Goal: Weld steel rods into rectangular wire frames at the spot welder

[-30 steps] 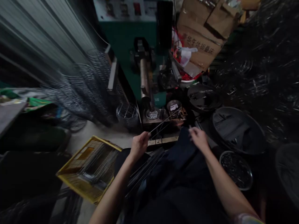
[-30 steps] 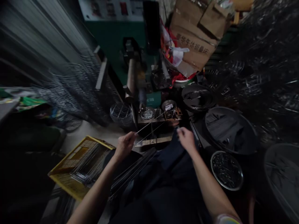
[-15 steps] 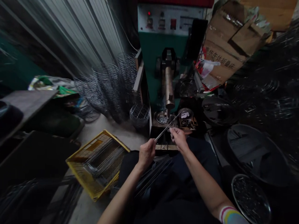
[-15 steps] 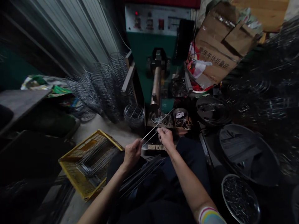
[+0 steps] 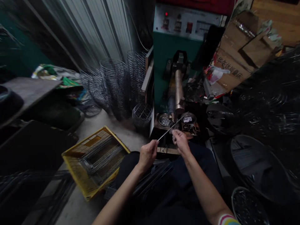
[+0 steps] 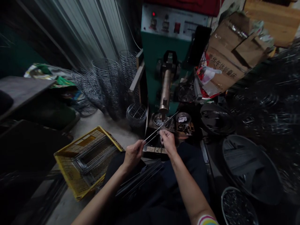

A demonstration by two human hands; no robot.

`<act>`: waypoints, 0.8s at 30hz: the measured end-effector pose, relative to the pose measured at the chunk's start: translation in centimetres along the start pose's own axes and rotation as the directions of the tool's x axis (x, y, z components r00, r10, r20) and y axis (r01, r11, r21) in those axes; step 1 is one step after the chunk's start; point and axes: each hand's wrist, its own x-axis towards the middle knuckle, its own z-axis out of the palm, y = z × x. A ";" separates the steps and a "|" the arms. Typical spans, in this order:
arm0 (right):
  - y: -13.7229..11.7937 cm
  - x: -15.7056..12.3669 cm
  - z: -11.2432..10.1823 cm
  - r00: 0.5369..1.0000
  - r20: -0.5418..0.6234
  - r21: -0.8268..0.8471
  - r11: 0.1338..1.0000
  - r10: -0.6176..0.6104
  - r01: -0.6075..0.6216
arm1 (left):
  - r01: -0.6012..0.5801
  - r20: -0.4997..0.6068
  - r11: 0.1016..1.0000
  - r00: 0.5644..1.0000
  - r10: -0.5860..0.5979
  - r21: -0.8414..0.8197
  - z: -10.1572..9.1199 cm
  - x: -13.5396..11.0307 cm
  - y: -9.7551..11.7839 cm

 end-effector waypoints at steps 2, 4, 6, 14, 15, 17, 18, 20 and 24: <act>0.0 0.2 0.0 1.000 -0.002 0.009 1.000 -0.007 0.007 | 0.004 0.004 1.000 1.000 -0.004 0.002 0.0 0.2 0.0; -0.1 0.4 0.0 1.000 0.005 0.018 1.000 -0.014 0.014 | 0.007 0.008 1.000 1.000 -0.007 0.000 0.0 0.5 0.1; -0.3 0.5 -0.1 1.000 0.009 0.020 1.000 -0.018 0.018 | 0.012 0.010 1.000 1.000 -0.011 -0.001 0.0 0.8 0.1; -1.2 1.3 -0.1 1.000 -0.011 0.064 0.998 -0.024 0.024 | 0.019 0.014 0.999 1.000 -0.019 -0.026 0.2 1.7 0.6; -1.3 1.4 -0.1 1.000 -0.009 0.071 0.997 -0.022 0.023 | 0.017 0.015 0.999 1.000 -0.016 -0.028 0.2 1.8 0.7; -1.4 1.5 -0.2 1.000 -0.002 0.080 0.997 -0.022 0.022 | 0.015 0.011 1.000 1.000 -0.015 -0.026 0.1 2.0 0.9; -1.4 1.6 -0.2 1.000 0.001 0.082 0.996 -0.023 0.022 | 0.017 0.010 1.000 1.000 -0.016 -0.025 0.1 2.0 0.9; -1.6 1.7 -0.2 1.000 0.007 0.084 0.996 -0.024 0.024 | 0.026 0.011 0.999 1.000 -0.025 -0.019 0.0 2.3 1.1; -1.9 2.1 -0.1 1.000 0.016 0.084 0.996 -0.026 0.024 | 0.056 0.035 0.998 0.998 -0.055 -0.015 0.0 2.8 1.2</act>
